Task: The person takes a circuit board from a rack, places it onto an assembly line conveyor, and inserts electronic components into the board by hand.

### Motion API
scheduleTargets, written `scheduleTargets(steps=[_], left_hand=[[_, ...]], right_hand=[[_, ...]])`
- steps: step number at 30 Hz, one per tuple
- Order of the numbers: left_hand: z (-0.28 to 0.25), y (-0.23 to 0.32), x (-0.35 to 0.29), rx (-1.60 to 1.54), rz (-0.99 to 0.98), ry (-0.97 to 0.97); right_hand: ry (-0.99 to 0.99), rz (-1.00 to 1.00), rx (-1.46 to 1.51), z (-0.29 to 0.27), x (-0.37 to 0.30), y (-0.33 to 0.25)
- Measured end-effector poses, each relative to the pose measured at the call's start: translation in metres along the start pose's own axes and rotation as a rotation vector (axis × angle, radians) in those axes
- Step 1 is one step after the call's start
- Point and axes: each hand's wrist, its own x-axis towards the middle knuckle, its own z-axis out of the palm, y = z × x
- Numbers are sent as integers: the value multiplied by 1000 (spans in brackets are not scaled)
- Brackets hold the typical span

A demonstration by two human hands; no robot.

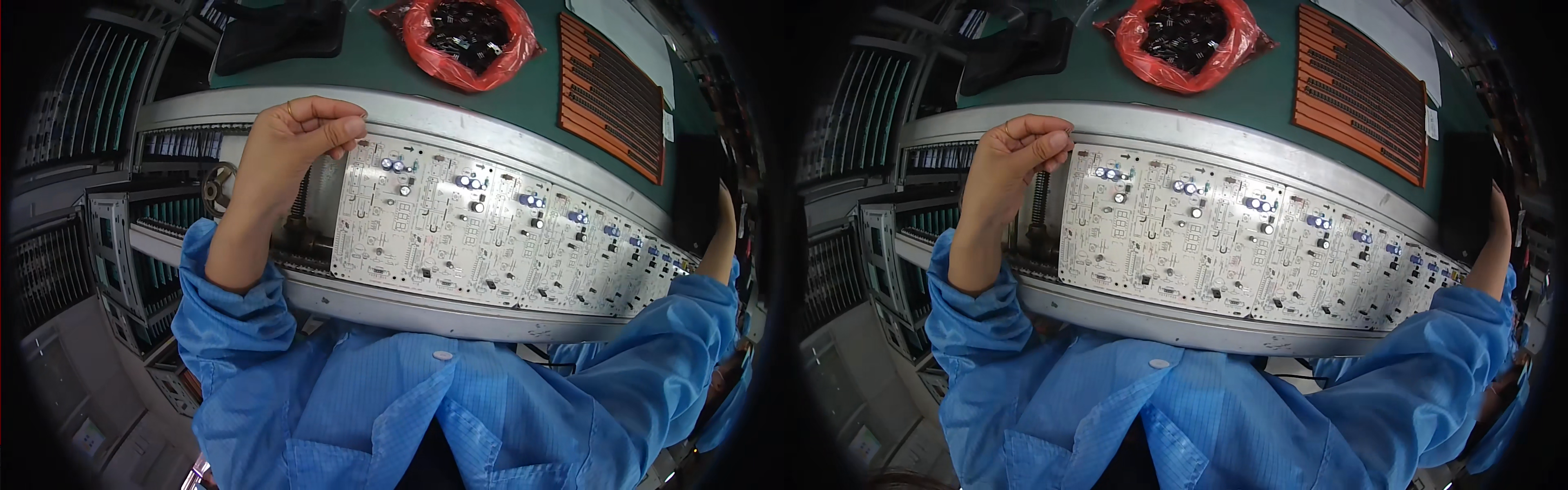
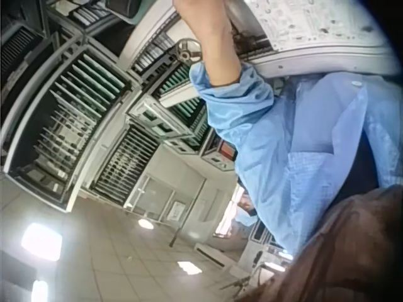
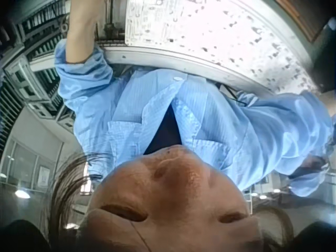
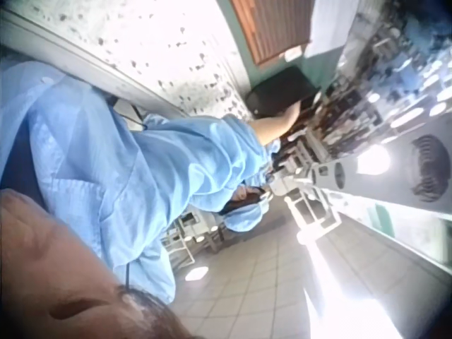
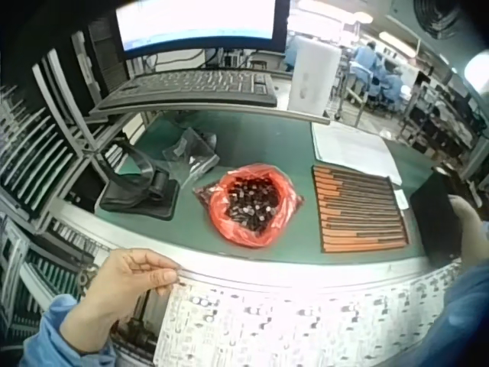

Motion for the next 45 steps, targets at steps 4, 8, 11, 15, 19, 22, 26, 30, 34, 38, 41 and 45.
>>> scheduleTargets(steps=[4, 8, 11, 15, 19, 22, 26, 30, 34, 38, 41, 45], left_hand=[[8, 4, 26, 30, 17, -128], [0, 2, 19, 29, 6, -103], [-2, 2, 21, 26, 5, -123], [-3, 0, 20, 28, 10, -133], [-3, -2, 20, 38, 15, -146], [-3, -3, 20, 43, 16, -151], [-2, -3, 20, 46, 21, -171], [-1, -3, 21, 47, 13, -175], [-2, -4, 19, 46, 25, -166], [2, -3, 17, 66, 23, -159], [6, -2, 19, 91, -4, -219], [6, -5, 17, 107, 11, -213]], right_hand=[[81, -18, -72, -39, 40, 18], [26, -88, -171, -66, 90, 53], [29, -117, -244, -89, 133, 78], [25, -169, -342, -95, 157, 92], [39, -188, -295, -113, 165, 109], [77, -174, -5, -118, 165, 110], [117, -156, 386, -114, 160, 103], [167, -131, 776, -113, 148, 99], [90, -214, 1162, -118, 112, 78], [107, -303, 1002, -16, -40, -46], [-488, -400, 773, 26, -75, -59], [-798, -352, 540, 130, -114, -85]])
